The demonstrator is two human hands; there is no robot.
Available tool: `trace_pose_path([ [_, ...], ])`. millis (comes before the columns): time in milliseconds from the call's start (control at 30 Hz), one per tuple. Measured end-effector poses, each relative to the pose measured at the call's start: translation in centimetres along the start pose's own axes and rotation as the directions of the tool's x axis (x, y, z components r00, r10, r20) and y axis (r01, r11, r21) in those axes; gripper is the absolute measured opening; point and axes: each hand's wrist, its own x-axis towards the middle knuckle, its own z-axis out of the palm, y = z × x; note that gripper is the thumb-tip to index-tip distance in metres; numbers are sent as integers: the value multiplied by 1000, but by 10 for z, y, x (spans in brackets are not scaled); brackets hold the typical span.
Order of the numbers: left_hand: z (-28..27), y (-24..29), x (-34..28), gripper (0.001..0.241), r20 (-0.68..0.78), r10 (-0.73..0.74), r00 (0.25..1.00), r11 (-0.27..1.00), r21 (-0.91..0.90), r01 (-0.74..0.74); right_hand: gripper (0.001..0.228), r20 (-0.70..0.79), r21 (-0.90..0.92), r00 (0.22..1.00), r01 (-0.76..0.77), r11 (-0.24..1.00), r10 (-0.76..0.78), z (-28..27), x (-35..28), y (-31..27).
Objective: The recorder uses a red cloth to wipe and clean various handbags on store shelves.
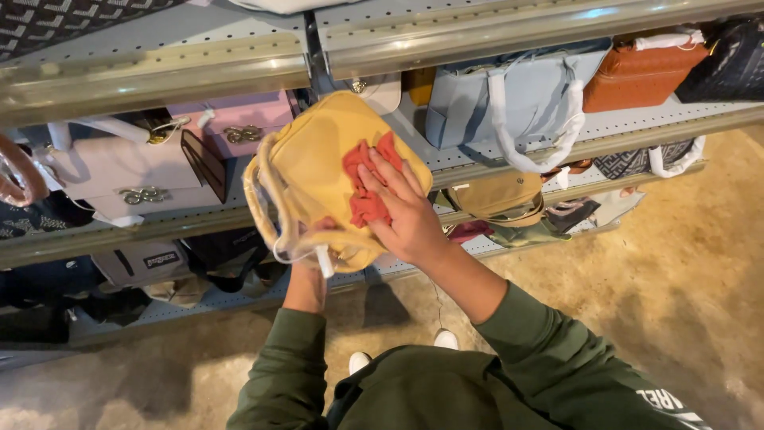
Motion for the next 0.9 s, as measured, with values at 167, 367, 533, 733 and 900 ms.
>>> trace_pose_path([
  [167, 281, 79, -76, 96, 123, 432, 893, 803, 398, -443, 57, -140, -112, 985, -113, 987, 97, 3, 6, 42],
  [367, 386, 103, -111, 128, 416, 541, 731, 600, 417, -682, 40, -167, 276, 966, -146, 950, 197, -8, 28, 26],
  [533, 381, 94, -115, 127, 409, 499, 764, 639, 422, -643, 61, -21, 60, 995, 103, 993, -102, 0, 29, -30],
  [733, 369, 95, -115, 125, 422, 478, 771, 657, 411, -632, 63, -97, -15, 994, 43, 999, -45, 5, 32, 34],
  [900, 349, 93, -112, 108, -64, 478, 876, 715, 608, -345, 19, -247, 42, 944, -215, 976, 219, 27, -11, 166],
])
